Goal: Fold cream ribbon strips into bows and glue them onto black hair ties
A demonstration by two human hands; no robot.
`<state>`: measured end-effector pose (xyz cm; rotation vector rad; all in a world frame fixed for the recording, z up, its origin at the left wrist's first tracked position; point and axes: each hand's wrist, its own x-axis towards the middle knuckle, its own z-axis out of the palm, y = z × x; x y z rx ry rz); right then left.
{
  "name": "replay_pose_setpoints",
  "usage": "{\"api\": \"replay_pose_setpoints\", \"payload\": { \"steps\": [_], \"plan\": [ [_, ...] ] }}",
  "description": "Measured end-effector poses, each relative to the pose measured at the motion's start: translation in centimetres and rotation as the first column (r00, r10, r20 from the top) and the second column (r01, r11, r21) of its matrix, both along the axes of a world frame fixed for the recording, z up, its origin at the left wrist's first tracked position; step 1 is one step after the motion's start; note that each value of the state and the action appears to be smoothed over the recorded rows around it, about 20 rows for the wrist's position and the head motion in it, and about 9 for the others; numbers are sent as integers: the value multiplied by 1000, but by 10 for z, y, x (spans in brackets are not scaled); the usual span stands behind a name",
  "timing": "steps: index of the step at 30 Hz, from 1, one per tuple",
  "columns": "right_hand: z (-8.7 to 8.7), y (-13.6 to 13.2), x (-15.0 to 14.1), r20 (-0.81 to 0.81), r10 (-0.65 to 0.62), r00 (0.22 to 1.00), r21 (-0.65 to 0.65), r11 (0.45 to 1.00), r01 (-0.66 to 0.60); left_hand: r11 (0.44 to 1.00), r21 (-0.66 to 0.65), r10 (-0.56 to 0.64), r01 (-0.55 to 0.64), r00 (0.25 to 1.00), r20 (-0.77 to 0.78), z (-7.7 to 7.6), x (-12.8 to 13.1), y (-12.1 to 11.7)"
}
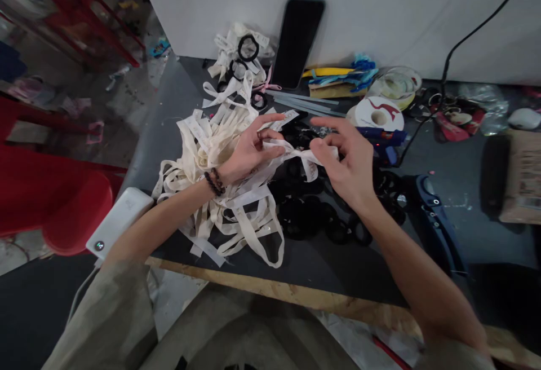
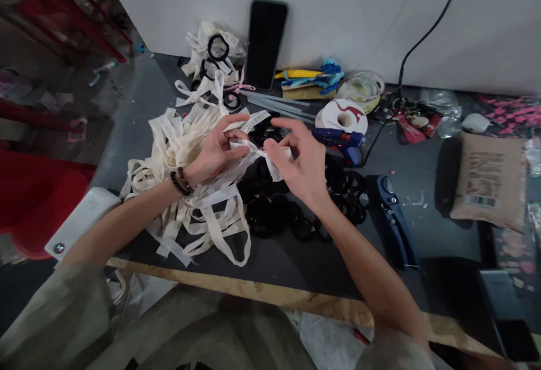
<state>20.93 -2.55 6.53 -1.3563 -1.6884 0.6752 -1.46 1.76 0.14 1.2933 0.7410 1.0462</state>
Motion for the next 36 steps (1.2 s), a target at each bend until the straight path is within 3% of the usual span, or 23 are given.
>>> {"api": "replay_pose_setpoints", "payload": {
  "steps": [6,10,15,20,28,36],
  "plan": [
    [13,4,7,148,48,988,103,993,-64,998,60,24,-24,1000,4,0,0,0],
    [12,5,6,168,58,984,140,987,-82,1000,-20,11,-10,999,30,-1,-4,3],
    [13,-1,-1,13,150,989,-10,989,-150,992,-89,-81,90,991,102,4,-11,2],
    [14,-6,-14,-104,249,963,-221,938,-266,985,-87,-142,151,985,101,9,-8,-1],
    [3,-4,-18,-132,123,983,-262,952,-155,998,69,-14,6,994,109,-8,-2,4],
    [-9,-2,-17,-128,58,990,-207,975,-84,994,106,-29,30,1000,-5,1,4,1]
  ]
}}
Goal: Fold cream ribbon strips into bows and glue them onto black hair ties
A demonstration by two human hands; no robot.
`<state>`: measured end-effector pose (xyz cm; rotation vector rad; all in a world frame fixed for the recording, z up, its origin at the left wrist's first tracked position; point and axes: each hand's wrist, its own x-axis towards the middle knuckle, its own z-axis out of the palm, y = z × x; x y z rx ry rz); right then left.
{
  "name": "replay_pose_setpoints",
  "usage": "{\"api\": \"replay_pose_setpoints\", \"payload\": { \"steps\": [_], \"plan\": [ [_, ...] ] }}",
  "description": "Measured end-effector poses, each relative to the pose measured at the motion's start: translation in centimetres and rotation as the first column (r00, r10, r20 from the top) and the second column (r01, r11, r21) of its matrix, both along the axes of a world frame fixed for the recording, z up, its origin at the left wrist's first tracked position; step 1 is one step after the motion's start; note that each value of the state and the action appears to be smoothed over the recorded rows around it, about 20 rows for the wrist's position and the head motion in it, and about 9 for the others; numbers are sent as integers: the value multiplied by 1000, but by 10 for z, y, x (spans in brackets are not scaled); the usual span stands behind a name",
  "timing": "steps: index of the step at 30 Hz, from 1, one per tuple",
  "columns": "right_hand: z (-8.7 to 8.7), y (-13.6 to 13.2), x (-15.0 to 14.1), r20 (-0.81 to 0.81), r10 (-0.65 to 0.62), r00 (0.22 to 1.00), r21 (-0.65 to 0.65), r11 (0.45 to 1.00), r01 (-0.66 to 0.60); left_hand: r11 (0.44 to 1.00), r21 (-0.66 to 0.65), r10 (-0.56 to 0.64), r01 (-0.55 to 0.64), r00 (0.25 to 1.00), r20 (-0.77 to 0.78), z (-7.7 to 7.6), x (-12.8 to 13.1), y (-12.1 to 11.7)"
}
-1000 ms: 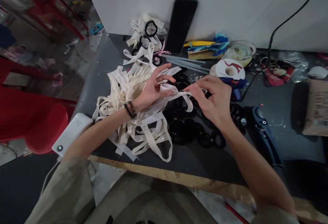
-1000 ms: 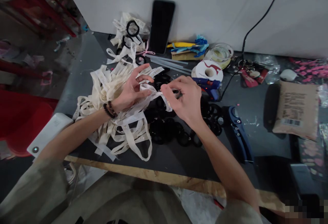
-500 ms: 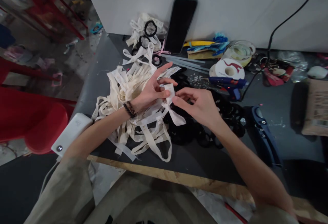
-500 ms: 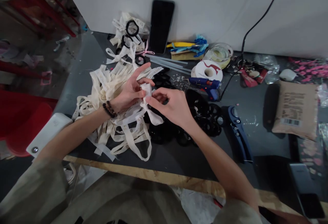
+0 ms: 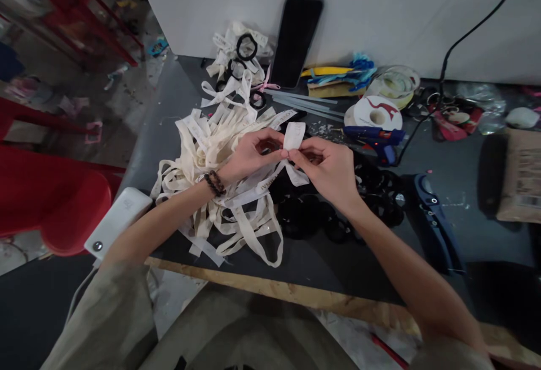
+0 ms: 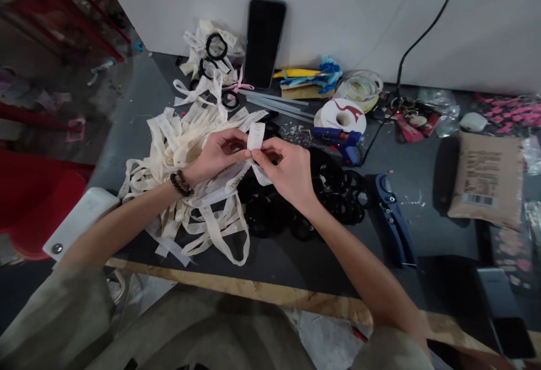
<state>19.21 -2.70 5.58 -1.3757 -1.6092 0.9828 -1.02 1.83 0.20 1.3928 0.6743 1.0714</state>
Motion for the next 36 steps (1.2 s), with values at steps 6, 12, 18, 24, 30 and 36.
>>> {"api": "replay_pose_setpoints", "payload": {
  "steps": [6,12,18,24,30,36],
  "plan": [
    [4,0,1,86,-7,996,74,997,1,996,79,55,-52,998,-35,5,0,-1],
    [4,4,5,205,-28,978,119,993,3,992,108,89,-70,979,-181,8,-4,-3],
    [4,3,3,228,-5,974,132,991,-25,984,149,118,-97,983,-141,-3,-2,-1],
    [4,4,4,203,7,979,129,991,-34,976,212,68,-47,993,-92,-12,1,-1],
    [5,4,2,165,25,986,76,996,-38,956,291,69,-44,995,-77,-8,0,-1],
    [6,3,3,226,13,974,104,994,-38,977,210,0,24,994,-111,-2,-2,0]
  ]
}}
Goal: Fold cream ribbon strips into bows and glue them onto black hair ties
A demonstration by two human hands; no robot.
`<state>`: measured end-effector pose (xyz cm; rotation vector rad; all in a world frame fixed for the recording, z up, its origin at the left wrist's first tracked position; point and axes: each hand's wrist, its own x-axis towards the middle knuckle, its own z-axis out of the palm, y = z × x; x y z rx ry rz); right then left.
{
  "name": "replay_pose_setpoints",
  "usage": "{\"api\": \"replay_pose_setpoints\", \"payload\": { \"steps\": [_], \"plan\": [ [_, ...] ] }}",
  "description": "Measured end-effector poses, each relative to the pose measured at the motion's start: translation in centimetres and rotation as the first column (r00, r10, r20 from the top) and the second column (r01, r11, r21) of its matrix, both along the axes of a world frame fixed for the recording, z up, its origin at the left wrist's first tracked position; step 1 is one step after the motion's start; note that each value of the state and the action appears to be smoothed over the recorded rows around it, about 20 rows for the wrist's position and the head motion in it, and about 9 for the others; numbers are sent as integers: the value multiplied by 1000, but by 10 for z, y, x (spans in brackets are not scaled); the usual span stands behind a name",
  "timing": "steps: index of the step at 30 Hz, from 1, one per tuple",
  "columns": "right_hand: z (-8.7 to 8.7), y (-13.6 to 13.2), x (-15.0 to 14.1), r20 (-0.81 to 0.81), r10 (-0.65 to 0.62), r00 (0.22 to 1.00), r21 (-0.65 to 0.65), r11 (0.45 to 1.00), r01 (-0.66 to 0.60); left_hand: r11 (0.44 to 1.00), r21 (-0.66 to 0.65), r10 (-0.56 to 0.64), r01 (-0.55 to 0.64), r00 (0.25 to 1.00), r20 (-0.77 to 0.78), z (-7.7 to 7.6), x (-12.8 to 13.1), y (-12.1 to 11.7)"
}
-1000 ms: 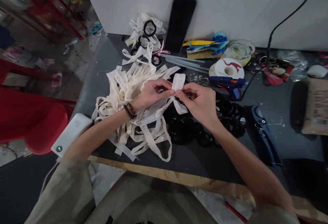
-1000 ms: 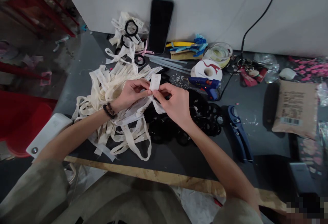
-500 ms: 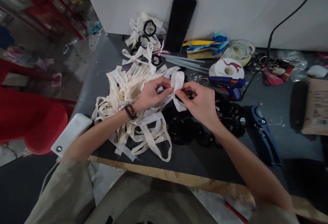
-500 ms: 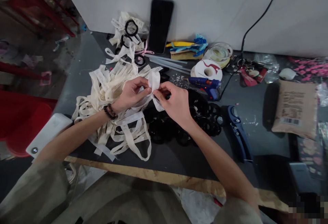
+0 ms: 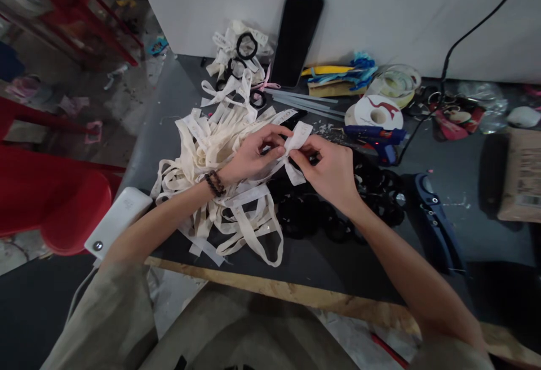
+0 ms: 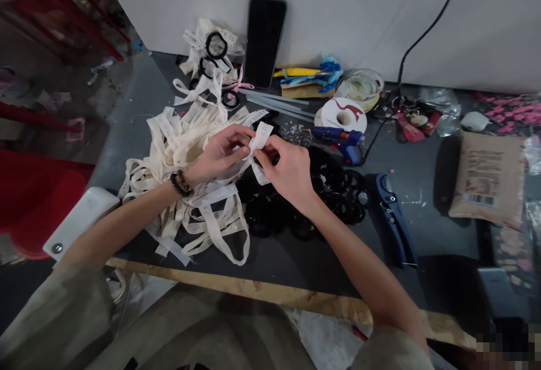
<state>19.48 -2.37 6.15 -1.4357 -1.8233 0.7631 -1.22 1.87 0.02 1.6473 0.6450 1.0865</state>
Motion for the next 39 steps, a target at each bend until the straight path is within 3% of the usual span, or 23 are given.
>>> {"api": "replay_pose_setpoints", "payload": {
  "steps": [5,18,23,30,34,39],
  "plan": [
    [-2,0,2,46,-10,999,15,1000,9,998,-63,1,-1,1000,7,2,1,1],
    [-3,-1,0,-8,-13,1000,-1,1000,13,990,-123,56,-63,997,-55,9,3,-5],
    [-4,0,1,56,10,998,19,1000,-11,979,-194,58,-64,998,-35,9,4,-4],
    [-14,1,4,193,-25,981,100,995,6,932,-361,-13,28,999,45,16,4,-4],
    [-21,1,3,278,-58,959,139,990,19,944,-326,-44,52,999,32,12,5,-3],
    [-12,4,9,113,5,994,11,1000,-6,904,-425,115,-51,985,127,6,5,-1]
  ]
}}
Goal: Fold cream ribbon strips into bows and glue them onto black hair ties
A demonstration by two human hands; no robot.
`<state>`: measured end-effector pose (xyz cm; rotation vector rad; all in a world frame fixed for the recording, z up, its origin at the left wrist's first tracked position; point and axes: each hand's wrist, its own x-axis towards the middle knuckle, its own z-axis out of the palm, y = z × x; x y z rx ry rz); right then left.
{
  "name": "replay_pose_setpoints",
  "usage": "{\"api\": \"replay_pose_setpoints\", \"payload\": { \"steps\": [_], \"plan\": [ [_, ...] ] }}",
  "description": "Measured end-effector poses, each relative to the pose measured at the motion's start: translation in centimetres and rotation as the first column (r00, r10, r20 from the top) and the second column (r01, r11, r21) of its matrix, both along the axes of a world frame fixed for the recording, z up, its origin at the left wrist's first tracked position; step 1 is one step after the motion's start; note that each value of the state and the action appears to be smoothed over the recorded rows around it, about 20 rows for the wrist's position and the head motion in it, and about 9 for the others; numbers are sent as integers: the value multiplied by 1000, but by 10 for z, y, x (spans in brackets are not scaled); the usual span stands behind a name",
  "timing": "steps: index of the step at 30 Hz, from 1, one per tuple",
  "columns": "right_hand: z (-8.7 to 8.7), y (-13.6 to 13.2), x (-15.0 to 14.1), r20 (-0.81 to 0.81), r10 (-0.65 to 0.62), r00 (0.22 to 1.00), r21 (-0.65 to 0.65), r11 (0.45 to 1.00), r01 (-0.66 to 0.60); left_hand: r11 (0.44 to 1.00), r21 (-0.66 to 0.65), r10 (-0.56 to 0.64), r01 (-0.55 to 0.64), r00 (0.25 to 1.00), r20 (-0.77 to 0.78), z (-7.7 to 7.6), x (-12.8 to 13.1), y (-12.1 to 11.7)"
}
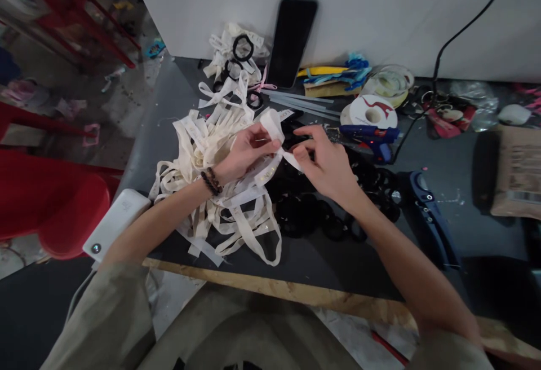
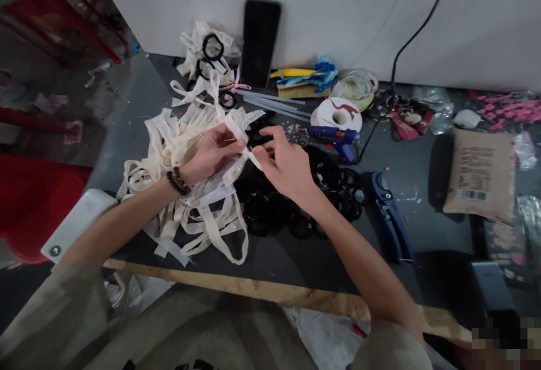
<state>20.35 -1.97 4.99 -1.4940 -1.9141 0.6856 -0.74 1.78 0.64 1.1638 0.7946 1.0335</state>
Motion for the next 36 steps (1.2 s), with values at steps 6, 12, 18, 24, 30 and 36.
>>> {"api": "replay_pose_setpoints", "payload": {
  "steps": [6,12,18,24,30,36],
  "plan": [
    [13,3,3,-122,-48,991,0,999,49,991,-103,99,-89,990,98,0,-1,0],
    [7,4,5,-223,-143,964,21,988,151,996,-81,56,-48,994,94,-4,-4,-1],
    [-4,9,9,-329,-135,935,10,989,146,998,15,64,-65,998,19,-6,-6,0],
    [9,7,16,-148,-158,976,111,978,175,862,453,286,-227,956,-65,-4,-2,-5],
    [19,-1,11,138,51,989,261,961,-86,720,691,264,-57,944,-197,-5,-5,-7],
    [7,-5,4,182,119,976,363,914,-179,788,615,220,38,915,-338,-8,-9,-7]
  ]
}}
